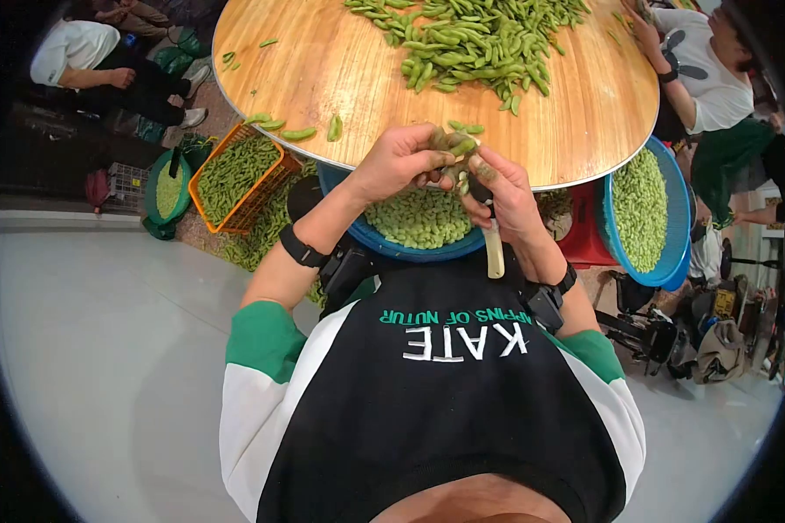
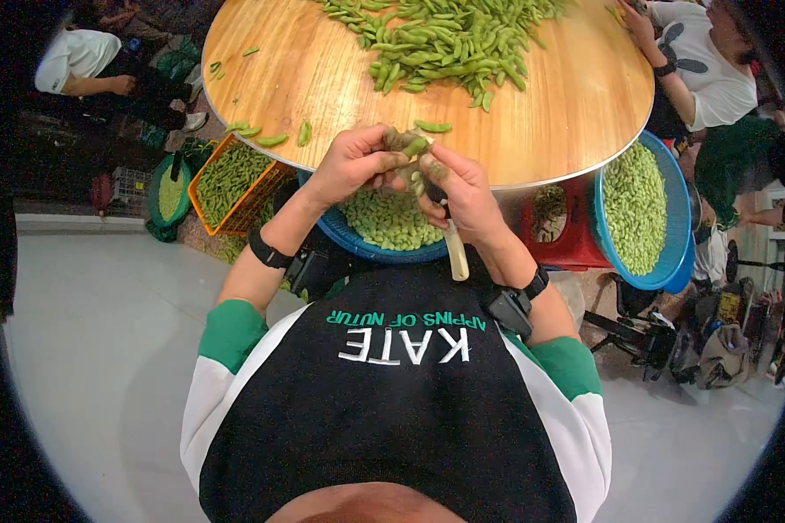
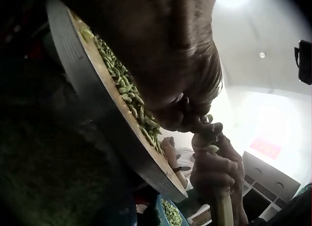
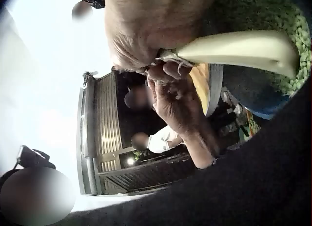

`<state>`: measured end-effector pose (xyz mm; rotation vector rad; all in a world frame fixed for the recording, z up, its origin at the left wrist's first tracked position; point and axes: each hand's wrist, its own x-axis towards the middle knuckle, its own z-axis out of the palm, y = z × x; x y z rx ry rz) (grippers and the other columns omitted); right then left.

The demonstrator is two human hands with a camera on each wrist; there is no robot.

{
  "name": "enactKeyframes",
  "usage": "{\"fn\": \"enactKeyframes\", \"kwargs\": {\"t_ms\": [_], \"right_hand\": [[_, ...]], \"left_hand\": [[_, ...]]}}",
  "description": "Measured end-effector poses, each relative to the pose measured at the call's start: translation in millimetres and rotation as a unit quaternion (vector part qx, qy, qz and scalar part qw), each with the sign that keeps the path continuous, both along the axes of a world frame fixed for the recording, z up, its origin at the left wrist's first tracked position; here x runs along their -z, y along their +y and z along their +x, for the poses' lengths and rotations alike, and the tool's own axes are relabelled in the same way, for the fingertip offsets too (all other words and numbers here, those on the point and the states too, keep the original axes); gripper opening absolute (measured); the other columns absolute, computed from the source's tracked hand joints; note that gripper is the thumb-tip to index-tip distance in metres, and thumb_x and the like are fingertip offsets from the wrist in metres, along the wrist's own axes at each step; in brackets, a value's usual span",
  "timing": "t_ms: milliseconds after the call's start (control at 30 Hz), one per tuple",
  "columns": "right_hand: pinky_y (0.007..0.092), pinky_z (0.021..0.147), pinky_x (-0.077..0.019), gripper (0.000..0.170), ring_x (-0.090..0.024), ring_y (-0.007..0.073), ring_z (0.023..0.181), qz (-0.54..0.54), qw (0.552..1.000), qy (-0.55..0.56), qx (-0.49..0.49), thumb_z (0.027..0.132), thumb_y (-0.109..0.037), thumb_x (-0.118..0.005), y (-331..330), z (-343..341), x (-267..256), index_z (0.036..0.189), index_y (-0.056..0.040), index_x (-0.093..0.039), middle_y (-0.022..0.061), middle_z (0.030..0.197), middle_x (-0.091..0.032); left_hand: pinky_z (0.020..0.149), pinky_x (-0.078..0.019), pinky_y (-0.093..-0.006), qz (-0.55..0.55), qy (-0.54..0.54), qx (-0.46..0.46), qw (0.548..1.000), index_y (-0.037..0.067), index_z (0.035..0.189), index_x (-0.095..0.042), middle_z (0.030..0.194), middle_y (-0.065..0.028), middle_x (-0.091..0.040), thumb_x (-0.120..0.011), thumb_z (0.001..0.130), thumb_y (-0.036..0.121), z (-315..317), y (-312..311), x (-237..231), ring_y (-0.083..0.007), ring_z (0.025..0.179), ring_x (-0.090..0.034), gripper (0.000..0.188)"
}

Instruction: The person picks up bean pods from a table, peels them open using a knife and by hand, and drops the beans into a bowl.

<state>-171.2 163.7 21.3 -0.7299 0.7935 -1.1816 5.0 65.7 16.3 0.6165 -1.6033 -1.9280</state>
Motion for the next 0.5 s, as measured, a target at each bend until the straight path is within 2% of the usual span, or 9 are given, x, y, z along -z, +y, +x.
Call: {"fn": "enactKeyframes", "kwargs": {"t_ms": [100,167,267,300,333,367,400,433,500], "right_hand": [[0.0159,0.034,-0.0293,0.030,-0.037,0.0046,0.042,0.020,0.998,-0.057,-0.023,0.099,-0.023,-0.045,-2.0,-2.2,0.0,0.119,-0.0016,-0.050,0.0129,0.087,-0.063],[0.0153,0.034,-0.0287,0.030,-0.036,0.0038,0.042,0.032,0.993,-0.107,-0.047,0.099,-0.023,-0.045,-1.5,-4.1,4.8,0.120,-0.0016,-0.050,0.0126,0.087,-0.063],[0.0148,0.032,-0.0279,0.030,-0.036,0.0028,0.042,0.027,0.983,-0.159,-0.089,0.099,-0.022,-0.046,-8.1,-6.6,13.9,0.123,-0.0038,-0.048,0.0122,0.088,-0.062],[0.0155,0.033,-0.0284,0.032,-0.035,0.0036,0.043,0.069,0.971,-0.216,-0.072,0.099,-0.022,-0.045,-11.5,-7.1,16.4,0.126,-0.0053,-0.047,0.0128,0.090,-0.062],[0.0163,0.034,-0.0288,0.034,-0.034,0.0043,0.043,0.112,0.954,-0.273,-0.055,0.099,-0.022,-0.044,-12.6,-6.8,17.8,0.130,-0.0068,-0.045,0.0135,0.091,-0.063],[0.0163,0.034,-0.0288,0.034,-0.034,0.0043,0.043,0.113,0.954,-0.273,-0.055,0.099,-0.022,-0.044,-12.3,-5.9,17.2,0.130,-0.0068,-0.045,0.0135,0.091,-0.063],[0.0161,0.034,-0.0291,0.035,-0.033,0.0041,0.043,0.107,0.950,-0.285,-0.061,0.099,-0.022,-0.044,-12.3,-4.1,15.8,0.132,-0.0076,-0.044,0.0133,0.092,-0.062],[0.0158,0.034,-0.0294,0.036,-0.033,0.0039,0.043,0.103,0.947,-0.298,-0.066,0.099,-0.022,-0.044,-11.3,-2.0,15.7,0.133,-0.0083,-0.043,0.0132,0.093,-0.062],[0.0158,0.034,-0.0295,0.037,-0.033,0.0039,0.043,0.118,0.938,-0.317,-0.072,0.099,-0.022,-0.044,-11.3,1.1,18.5,0.134,-0.0087,-0.043,0.0129,0.093,-0.062]], "left_hand": [[0.047,-0.0379,-0.0154,0.076,-0.004,0.071,0.995,0.002,0.111,-0.060,0.075,-0.0030,-0.065,-0.057,0.092,0.011,6.9,-5.1,-0.5,-0.0027,0.055,-0.052,0.021],[0.047,-0.0373,-0.0143,0.229,0.095,0.132,0.960,0.003,0.111,-0.060,0.076,-0.0048,-0.066,-0.057,0.092,0.011,9.0,-3.8,5.0,-0.0019,0.055,-0.052,0.021],[0.047,-0.0419,-0.0201,0.296,0.116,0.139,0.938,0.001,0.111,-0.060,0.078,-0.0060,-0.066,-0.058,0.091,0.010,9.4,-3.2,5.5,-0.0055,0.053,-0.053,0.022],[0.047,-0.0419,-0.0201,0.295,0.116,0.140,0.938,0.001,0.111,-0.060,0.078,-0.0060,-0.066,-0.058,0.091,0.010,5.0,-0.9,7.4,-0.0055,0.053,-0.053,0.022],[0.046,-0.0413,-0.0236,0.039,0.030,0.029,0.998,0.001,0.103,-0.058,0.069,-0.0048,-0.061,-0.060,0.089,0.009,-2.3,4.0,10.8,-0.0091,0.051,-0.052,0.016],[0.045,-0.0407,-0.0271,-0.222,-0.059,-0.086,0.969,0.001,0.094,-0.056,0.060,-0.0037,-0.056,-0.061,0.087,0.009,-5.4,8.3,12.6,-0.0126,0.049,-0.051,0.012],[0.050,-0.0439,-0.0351,-0.348,-0.091,-0.101,0.928,-0.001,0.091,-0.054,0.063,-0.0111,-0.055,-0.063,0.082,0.006,-2.8,12.4,5.4,-0.0242,0.056,-0.057,0.015],[0.050,-0.0439,-0.0351,-0.346,-0.092,-0.102,0.928,-0.001,0.091,-0.054,0.063,-0.0111,-0.055,-0.063,0.082,0.006,-1.0,12.9,4.2,-0.0242,0.056,-0.057,0.015],[0.053,-0.0446,-0.0391,-0.546,-0.121,-0.127,0.819,-0.001,0.086,-0.053,0.069,-0.0159,-0.055,-0.064,0.078,0.003,2.0,13.8,2.9,-0.0331,0.062,-0.059,0.014]]}}
